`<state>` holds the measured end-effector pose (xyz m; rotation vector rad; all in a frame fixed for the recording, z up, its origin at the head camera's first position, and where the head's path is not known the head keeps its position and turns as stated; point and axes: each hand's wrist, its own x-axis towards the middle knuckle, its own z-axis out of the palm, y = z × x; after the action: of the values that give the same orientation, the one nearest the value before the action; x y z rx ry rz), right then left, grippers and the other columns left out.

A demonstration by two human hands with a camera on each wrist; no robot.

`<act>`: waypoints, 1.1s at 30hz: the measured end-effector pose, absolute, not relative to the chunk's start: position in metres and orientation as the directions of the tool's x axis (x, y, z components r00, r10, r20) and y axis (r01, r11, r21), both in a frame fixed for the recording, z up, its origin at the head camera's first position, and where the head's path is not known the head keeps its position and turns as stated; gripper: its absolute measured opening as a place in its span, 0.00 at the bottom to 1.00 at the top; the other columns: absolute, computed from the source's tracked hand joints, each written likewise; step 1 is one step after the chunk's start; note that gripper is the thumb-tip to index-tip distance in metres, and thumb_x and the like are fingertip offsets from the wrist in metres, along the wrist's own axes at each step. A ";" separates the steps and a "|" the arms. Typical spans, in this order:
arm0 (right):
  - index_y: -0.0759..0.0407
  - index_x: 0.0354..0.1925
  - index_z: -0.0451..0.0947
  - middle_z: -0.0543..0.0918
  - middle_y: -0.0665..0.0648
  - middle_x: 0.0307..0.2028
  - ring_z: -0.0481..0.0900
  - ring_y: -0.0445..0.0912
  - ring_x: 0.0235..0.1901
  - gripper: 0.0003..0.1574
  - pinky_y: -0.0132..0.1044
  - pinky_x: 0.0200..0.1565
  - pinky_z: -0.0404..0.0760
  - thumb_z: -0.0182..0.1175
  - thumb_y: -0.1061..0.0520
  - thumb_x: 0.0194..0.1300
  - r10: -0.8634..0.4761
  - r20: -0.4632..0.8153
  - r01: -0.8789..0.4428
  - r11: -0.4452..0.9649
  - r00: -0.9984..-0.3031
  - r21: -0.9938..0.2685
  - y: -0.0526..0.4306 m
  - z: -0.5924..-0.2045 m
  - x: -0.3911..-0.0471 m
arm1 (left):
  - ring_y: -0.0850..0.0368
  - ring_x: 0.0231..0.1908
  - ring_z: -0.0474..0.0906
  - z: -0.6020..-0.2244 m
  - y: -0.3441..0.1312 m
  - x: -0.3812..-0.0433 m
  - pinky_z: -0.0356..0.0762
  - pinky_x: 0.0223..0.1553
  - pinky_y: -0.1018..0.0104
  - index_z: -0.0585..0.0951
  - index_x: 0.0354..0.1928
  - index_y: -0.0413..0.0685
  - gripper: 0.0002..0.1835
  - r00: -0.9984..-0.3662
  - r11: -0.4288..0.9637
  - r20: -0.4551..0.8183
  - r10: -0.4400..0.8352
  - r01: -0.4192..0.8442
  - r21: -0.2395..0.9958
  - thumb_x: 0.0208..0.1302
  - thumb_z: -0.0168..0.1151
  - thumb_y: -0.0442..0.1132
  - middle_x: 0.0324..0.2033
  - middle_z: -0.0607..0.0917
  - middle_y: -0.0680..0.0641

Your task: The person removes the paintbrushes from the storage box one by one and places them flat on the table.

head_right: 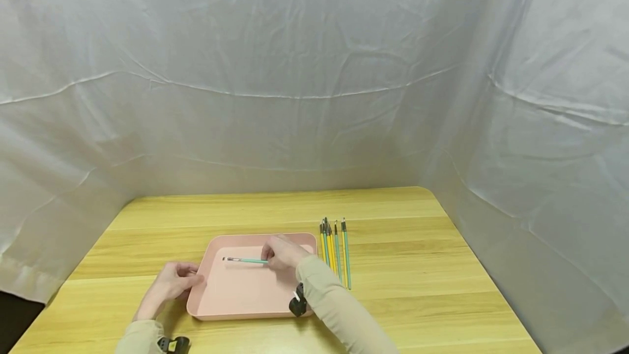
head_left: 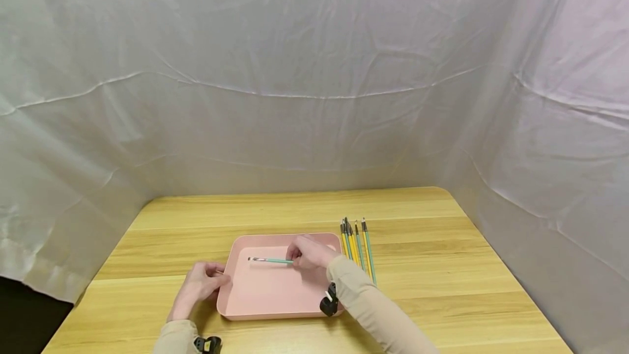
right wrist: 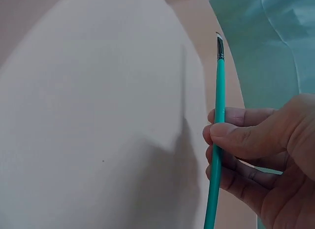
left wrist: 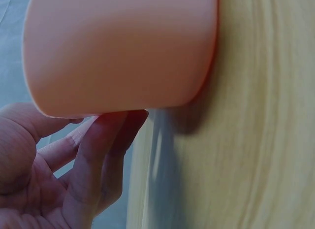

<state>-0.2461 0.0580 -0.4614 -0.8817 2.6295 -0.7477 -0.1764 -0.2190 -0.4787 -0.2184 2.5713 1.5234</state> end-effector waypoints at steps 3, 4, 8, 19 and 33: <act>0.64 0.37 0.86 0.86 0.56 0.31 0.74 0.37 0.29 0.12 0.24 0.34 0.76 0.62 0.74 0.57 -0.616 -0.093 -0.438 0.650 -0.782 -0.621 0.062 -0.460 -0.245 | 0.57 0.31 0.83 -0.478 -0.219 -0.176 0.87 0.32 0.60 0.81 0.46 0.22 0.17 -0.978 0.466 -0.204 -0.054 -0.205 0.861 0.54 0.64 0.28 0.31 0.87 0.41; 0.65 0.37 0.86 0.87 0.58 0.32 0.74 0.38 0.29 0.12 0.25 0.34 0.75 0.62 0.75 0.58 -0.615 -0.092 -0.422 0.634 -0.783 -0.647 0.064 -0.460 -0.244 | 0.56 0.31 0.83 -0.478 -0.219 -0.176 0.88 0.32 0.59 0.80 0.46 0.22 0.18 -0.978 0.467 -0.201 -0.048 -0.200 0.861 0.54 0.64 0.28 0.31 0.87 0.41; 0.69 0.39 0.85 0.87 0.62 0.33 0.74 0.41 0.30 0.12 0.26 0.33 0.73 0.60 0.76 0.59 -0.591 -0.090 -0.346 0.581 -0.801 -0.737 0.071 -0.458 -0.242 | 0.56 0.30 0.83 -0.478 -0.219 -0.176 0.87 0.31 0.59 0.80 0.46 0.22 0.17 -0.978 0.464 -0.201 -0.049 -0.200 0.863 0.55 0.64 0.28 0.31 0.87 0.41; 0.68 0.46 0.86 0.89 0.62 0.36 0.79 0.37 0.30 0.13 0.29 0.35 0.80 0.65 0.65 0.63 -0.469 -0.012 -0.209 0.418 -0.883 -0.884 0.100 -0.455 -0.236 | 0.56 0.30 0.83 -0.479 -0.219 -0.176 0.87 0.30 0.62 0.81 0.46 0.22 0.17 -0.982 0.472 -0.187 -0.041 -0.184 0.862 0.55 0.63 0.27 0.30 0.87 0.42; 0.75 0.51 0.81 0.88 0.67 0.41 0.85 0.39 0.34 0.21 0.29 0.40 0.84 0.68 0.64 0.62 -0.264 0.073 -0.102 0.098 -0.962 -0.990 0.144 -0.469 -0.228 | 0.58 0.29 0.82 -0.489 -0.231 -0.179 0.86 0.28 0.62 0.81 0.43 0.23 0.17 -0.988 0.446 -0.147 0.044 -0.112 0.888 0.54 0.65 0.30 0.29 0.86 0.42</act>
<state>-0.2281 0.1437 -0.4689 -0.3749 2.2325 -1.9964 -0.1793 -0.2306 -0.4893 -0.0605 2.5420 1.5790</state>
